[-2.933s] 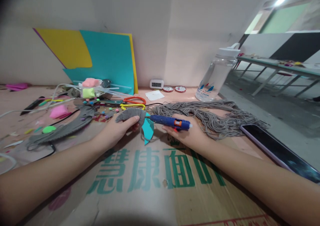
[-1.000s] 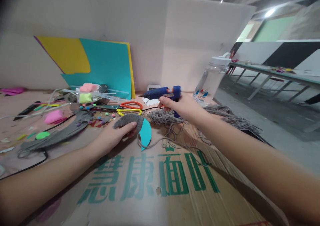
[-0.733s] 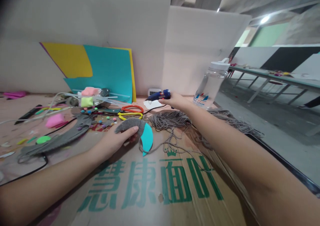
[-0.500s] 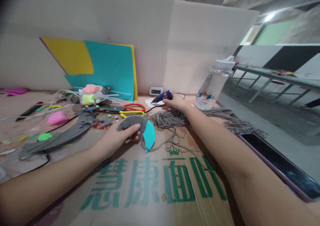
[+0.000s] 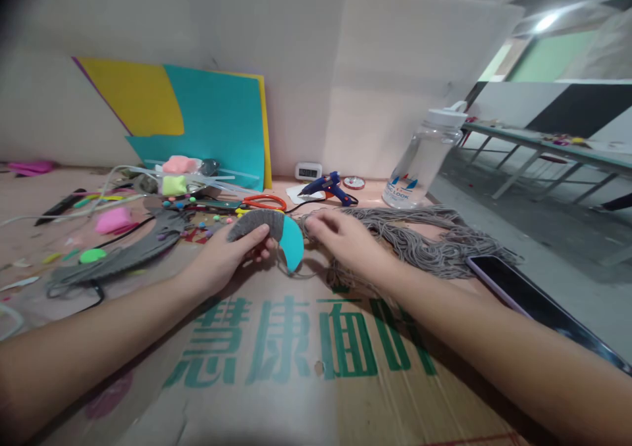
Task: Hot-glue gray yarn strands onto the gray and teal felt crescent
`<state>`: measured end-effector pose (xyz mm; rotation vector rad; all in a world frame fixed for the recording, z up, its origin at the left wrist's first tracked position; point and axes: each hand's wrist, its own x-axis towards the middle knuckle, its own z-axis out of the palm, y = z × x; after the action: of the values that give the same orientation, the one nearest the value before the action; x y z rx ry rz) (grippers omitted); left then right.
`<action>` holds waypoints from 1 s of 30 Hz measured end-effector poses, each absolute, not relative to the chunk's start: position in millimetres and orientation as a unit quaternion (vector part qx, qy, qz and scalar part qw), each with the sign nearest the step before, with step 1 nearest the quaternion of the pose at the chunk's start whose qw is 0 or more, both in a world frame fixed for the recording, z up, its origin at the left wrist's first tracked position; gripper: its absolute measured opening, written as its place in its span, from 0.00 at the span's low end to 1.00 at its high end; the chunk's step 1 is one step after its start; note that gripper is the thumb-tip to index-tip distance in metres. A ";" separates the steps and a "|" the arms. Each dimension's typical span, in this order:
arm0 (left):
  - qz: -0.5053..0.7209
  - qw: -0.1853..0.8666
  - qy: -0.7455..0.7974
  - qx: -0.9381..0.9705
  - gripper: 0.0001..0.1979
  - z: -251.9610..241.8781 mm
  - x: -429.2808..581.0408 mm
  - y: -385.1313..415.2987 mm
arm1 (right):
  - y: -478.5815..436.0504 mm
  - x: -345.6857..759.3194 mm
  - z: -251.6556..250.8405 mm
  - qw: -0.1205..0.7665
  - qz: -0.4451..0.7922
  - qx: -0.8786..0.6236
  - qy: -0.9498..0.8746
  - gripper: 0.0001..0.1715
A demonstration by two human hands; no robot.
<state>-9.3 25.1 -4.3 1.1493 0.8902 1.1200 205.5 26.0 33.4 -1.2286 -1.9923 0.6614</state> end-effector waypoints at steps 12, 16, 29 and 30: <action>0.461 0.571 0.397 0.552 0.22 -6.1 -13.7 29.9 | 16.9 213.3 16.4 0.331 0.281 -0.501 -0.748 0.16; 0.399 0.519 0.442 0.613 0.19 -6.9 -11.5 25.9 | 12.4 214.7 16.0 0.308 0.288 -0.510 -0.750 0.16; 0.476 0.518 0.415 0.577 0.12 -3.5 -7.6 21.2 | 9.4 208.7 22.5 0.349 0.506 -0.442 -0.653 0.19; 0.483 0.512 0.418 0.574 0.13 -2.5 -8.0 20.9 | 9.1 209.1 25.3 0.332 0.520 -0.443 -0.650 0.20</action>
<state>-8.0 20.9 -2.5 1.3813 1.0050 1.1616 209.1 9.1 25.3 -1.1584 -1.6990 1.3594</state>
